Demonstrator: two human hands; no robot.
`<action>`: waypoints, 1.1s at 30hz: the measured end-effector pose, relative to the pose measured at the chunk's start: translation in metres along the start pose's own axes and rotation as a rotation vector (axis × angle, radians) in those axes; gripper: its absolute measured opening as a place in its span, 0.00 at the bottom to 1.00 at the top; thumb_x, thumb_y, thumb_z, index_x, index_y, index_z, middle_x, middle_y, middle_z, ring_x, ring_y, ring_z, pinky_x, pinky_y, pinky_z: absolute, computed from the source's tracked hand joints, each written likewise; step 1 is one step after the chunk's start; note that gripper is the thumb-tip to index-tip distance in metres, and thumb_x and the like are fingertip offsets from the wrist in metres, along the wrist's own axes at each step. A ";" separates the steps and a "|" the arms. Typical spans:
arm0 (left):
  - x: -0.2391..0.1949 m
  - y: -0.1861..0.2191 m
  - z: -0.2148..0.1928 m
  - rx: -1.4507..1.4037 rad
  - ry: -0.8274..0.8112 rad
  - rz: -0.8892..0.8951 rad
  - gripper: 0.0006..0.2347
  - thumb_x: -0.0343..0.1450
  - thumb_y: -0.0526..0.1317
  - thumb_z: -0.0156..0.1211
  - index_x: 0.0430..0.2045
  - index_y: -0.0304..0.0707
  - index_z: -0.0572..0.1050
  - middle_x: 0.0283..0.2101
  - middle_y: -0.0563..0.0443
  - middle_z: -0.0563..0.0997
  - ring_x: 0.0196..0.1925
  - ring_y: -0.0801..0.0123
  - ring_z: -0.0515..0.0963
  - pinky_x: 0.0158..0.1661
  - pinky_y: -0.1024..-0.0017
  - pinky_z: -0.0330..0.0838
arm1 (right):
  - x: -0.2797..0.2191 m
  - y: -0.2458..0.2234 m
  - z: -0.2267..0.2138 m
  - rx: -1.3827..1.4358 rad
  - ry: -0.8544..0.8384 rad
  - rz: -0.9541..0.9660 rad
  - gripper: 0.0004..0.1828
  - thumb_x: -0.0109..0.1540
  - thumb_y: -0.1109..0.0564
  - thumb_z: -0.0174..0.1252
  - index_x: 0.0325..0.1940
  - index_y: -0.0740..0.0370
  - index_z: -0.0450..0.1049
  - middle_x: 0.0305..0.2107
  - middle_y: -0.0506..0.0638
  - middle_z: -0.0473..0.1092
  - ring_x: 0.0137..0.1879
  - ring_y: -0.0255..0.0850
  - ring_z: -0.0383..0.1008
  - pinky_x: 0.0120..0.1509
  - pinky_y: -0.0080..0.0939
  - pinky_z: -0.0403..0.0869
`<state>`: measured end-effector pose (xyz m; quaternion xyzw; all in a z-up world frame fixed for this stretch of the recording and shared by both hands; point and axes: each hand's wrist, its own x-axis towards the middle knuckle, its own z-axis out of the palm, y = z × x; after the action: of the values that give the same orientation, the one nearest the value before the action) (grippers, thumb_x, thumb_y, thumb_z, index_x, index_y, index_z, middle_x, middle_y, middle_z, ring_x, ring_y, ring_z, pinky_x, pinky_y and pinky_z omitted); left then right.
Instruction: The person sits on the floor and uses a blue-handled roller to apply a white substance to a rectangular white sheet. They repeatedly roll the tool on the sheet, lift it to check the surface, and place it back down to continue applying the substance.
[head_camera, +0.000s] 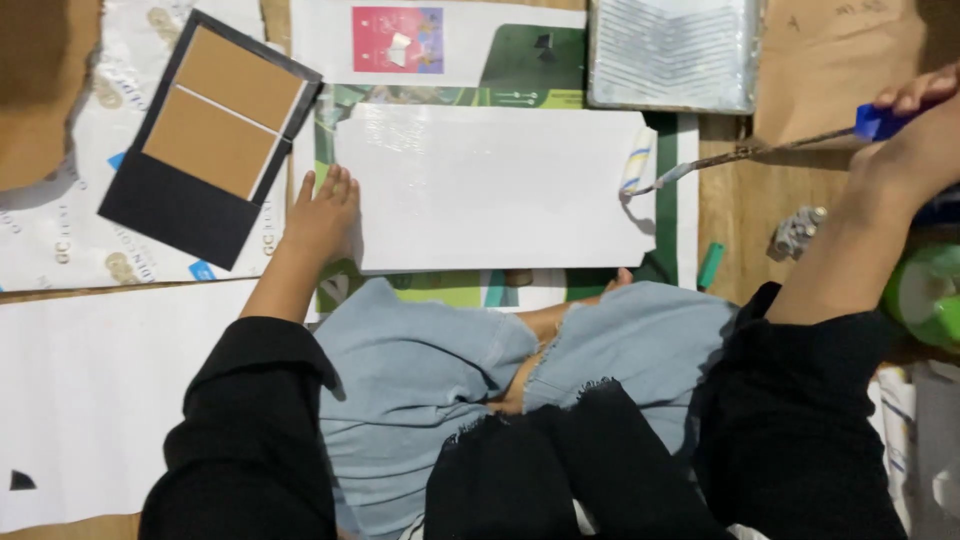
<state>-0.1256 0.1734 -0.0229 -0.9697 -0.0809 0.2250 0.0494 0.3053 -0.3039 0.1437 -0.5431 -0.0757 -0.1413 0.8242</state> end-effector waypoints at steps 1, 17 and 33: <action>0.003 0.004 0.009 0.038 -0.005 -0.026 0.32 0.61 0.34 0.44 0.63 0.28 0.45 0.68 0.37 0.47 0.71 0.52 0.42 0.64 0.52 0.37 | -0.019 -0.020 0.021 0.017 0.043 0.042 0.15 0.60 0.59 0.56 0.20 0.59 0.61 0.15 0.48 0.56 0.19 0.38 0.54 0.27 0.41 0.63; -0.039 0.043 -0.110 -0.242 -0.430 -0.095 0.29 0.64 0.24 0.39 0.63 0.30 0.42 0.70 0.39 0.38 0.57 0.47 0.67 0.44 0.57 0.73 | -0.146 -0.105 0.069 -0.020 0.046 0.087 0.14 0.54 0.68 0.50 0.22 0.56 0.53 0.14 0.47 0.49 0.17 0.37 0.50 0.24 0.41 0.58; -0.033 0.018 -0.083 -0.092 -0.223 -0.014 0.14 0.65 0.32 0.43 0.43 0.38 0.69 0.42 0.45 0.75 0.40 0.50 0.78 0.35 0.58 0.74 | -0.193 -0.072 0.072 0.116 -0.231 -0.102 0.19 0.59 0.78 0.42 0.41 0.55 0.63 0.16 0.51 0.54 0.18 0.43 0.57 0.21 0.45 0.65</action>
<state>-0.1150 0.1447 0.0632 -0.9393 -0.1030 0.3273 -0.0030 0.1016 -0.2355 0.1816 -0.5024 -0.2056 -0.1150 0.8319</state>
